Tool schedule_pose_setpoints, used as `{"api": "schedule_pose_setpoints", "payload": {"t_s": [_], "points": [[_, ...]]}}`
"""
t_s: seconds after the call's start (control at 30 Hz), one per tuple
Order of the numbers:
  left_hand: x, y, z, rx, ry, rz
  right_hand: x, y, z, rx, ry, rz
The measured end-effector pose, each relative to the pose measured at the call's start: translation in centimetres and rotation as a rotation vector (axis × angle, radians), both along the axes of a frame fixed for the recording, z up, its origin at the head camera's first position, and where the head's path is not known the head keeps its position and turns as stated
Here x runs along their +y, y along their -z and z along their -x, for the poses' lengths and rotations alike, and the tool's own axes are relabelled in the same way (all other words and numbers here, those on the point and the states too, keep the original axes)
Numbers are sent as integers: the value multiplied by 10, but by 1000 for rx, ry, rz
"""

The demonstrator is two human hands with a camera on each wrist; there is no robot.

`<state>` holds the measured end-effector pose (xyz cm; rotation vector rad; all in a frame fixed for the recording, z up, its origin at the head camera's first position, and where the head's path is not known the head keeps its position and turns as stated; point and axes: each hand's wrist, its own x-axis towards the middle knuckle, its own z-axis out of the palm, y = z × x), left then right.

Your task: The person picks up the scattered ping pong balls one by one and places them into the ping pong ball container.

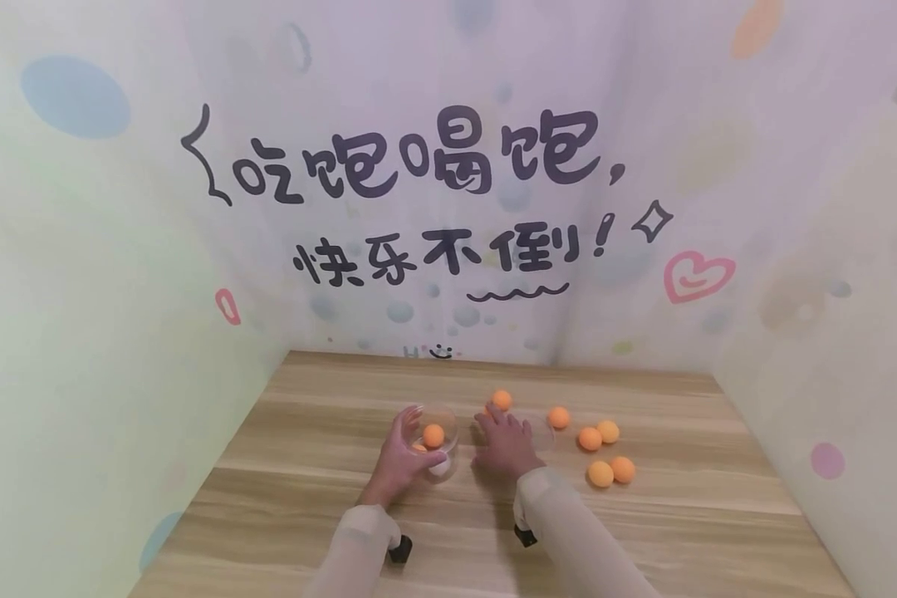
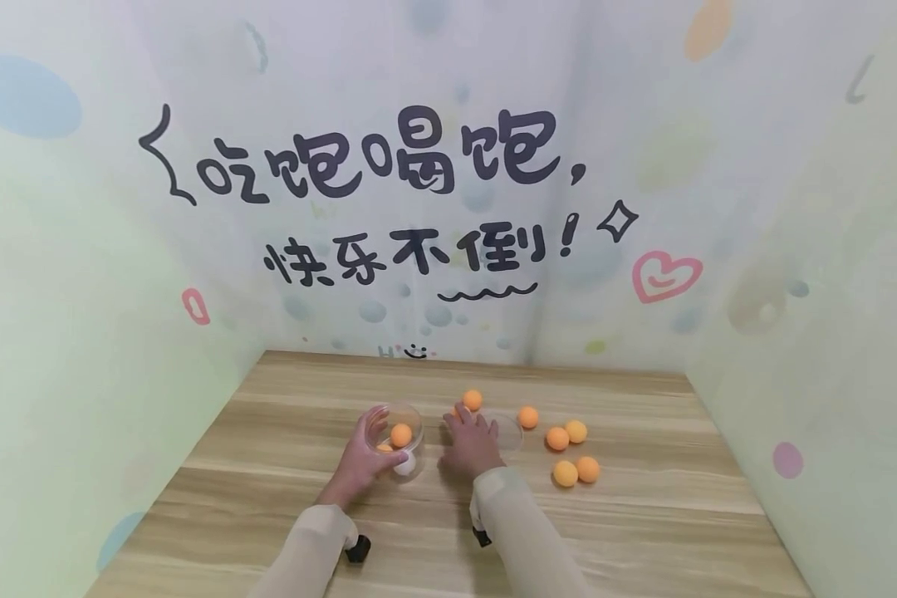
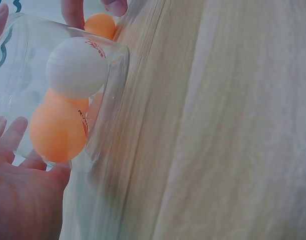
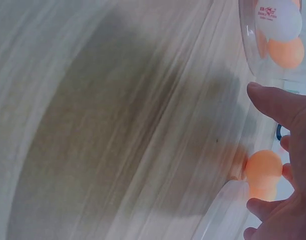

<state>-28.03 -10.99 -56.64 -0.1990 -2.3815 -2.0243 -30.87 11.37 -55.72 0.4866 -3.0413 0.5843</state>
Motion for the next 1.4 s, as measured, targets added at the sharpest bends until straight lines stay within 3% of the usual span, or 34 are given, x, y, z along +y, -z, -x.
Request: {"api": "schedule_pose_setpoints", "payload": {"t_s": [0.47,0.7,0.87,1.0,1.23,1.4], "points": [[0,-1,-2,-13,-7,14,2,-2,-6,38,-10,39],[2,-35,-19,-10,18,1,4,-4,-8,47,-37,61],[3,-35,-20,3,17,1,5,-6,-9,19,-58,43],[2,-33,-18,10,18,0,5,-7,-11,-5,-79,26],[1,-1,-1,3,3,-1,5,-6,-13,-1,-100,-56],[1,3,0,13,-14,7,3,-9,-16,15,-142,-102]]}}
